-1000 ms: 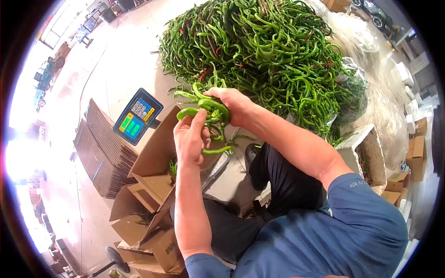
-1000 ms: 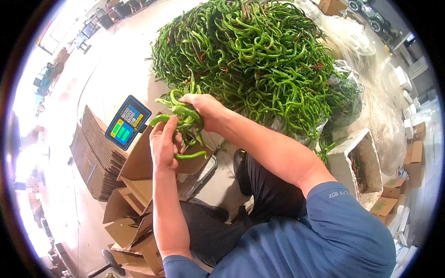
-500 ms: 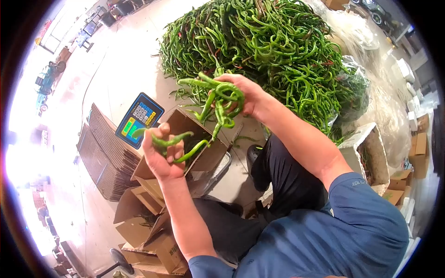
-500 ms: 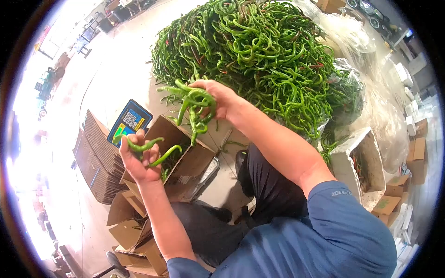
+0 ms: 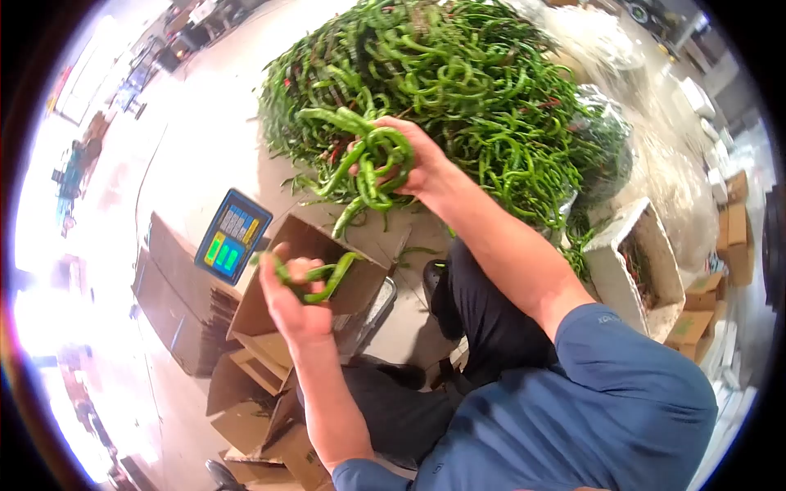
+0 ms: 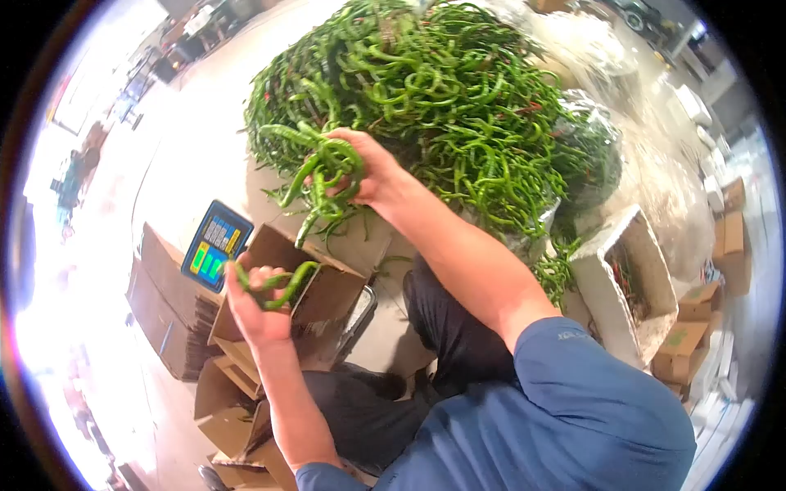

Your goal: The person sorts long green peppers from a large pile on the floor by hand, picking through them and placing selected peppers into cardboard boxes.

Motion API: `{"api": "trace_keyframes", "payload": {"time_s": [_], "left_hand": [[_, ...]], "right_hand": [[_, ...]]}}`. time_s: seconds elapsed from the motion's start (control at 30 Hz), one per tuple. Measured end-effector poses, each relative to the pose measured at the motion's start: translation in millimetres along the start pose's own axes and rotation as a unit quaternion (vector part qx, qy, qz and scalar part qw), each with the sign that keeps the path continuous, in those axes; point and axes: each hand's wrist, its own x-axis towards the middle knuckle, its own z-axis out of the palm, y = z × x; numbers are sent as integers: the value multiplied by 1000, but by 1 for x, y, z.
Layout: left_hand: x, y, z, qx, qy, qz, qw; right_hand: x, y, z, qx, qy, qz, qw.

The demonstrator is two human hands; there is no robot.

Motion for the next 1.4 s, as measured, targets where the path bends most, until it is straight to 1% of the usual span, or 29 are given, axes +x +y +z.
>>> {"api": "trace_keyframes", "payload": {"time_s": [0.03,0.07,0.1,0.13,0.17,0.2,0.23,0.27,0.3,0.33,0.37,0.4,0.43,0.47,0.5,0.57,0.67,0.73,0.8,0.9,0.97,1.03,1.07,1.1,1.17,1.23,1.3,1.37,1.4], "left_hand": [[4,3,0,-40,28,16,999],[3,8,2,-43,57,23,997],[0,13,9,-43,80,23,996],[-5,20,15,-79,45,10,996],[-13,22,31,-115,12,-14,993],[-26,20,67,-72,35,14,997],[-38,13,97,-27,56,45,997],[-36,4,103,-74,-82,2,994],[-33,-4,111,-127,-212,-37,968],[-61,-26,164,-28,-83,8,996],[-75,-52,196,20,-121,-27,992],[-48,-85,187,-100,-359,-184,909],[-146,-114,268,177,-145,-56,972],[-182,-138,294,149,-231,-156,949],[-198,-180,298,83,-388,-211,893],[-242,-220,316,297,-570,-36,765],[-248,-247,317,299,-539,-355,703],[-229,-226,295,235,-528,-401,710],[-205,-184,274,296,-504,-287,759],[-158,-123,206,263,-412,23,872],[-128,-83,152,303,-277,197,890],[-110,-58,117,397,-62,295,867],[-100,-48,98,453,-1,323,831],[-91,-36,79,527,-2,341,778],[-75,-30,49,547,6,341,764],[-68,-28,51,620,-24,462,633],[-64,-26,55,587,-21,434,684],[-55,-19,54,579,-27,425,695],[-51,-16,55,559,-16,383,735]], "right_hand": [[0,-1,-4,1,30,-14,999],[-1,-5,-8,-13,-8,3,1000],[-14,-7,3,-127,43,-12,991],[-60,3,52,-159,95,-120,975],[-67,5,53,-95,119,-145,978],[-28,0,16,-63,97,-97,989],[-1,5,-6,15,18,-95,995],[-15,6,11,17,106,-104,989],[-6,2,5,-10,145,-46,988],[-12,5,11,-6,183,-65,981],[-20,9,20,-5,221,-83,972],[-24,11,25,-10,226,-89,970],[-39,10,25,-16,225,-99,969],[-47,10,26,-22,217,-104,970],[-55,9,25,-30,209,-106,972],[-67,6,21,-41,193,-113,974],[-82,-3,17,-51,166,-120,978],[-90,-13,10,-60,154,-131,977],[-85,-12,11,-57,133,-129,981],[-61,12,27,-47,84,-100,990],[-45,15,31,-42,69,-79,994],[-28,11,37,-51,100,-48,993],[-23,13,41,-25,78,-29,996],[-21,13,45,-2,61,-15,998],[-19,21,52,-3,15,-43,999],[-4,38,52,6,46,-25,999],[8,62,55,-13,65,-15,998],[11,90,83,11,116,-41,992],[16,104,87,-44,140,-63,987]]}}
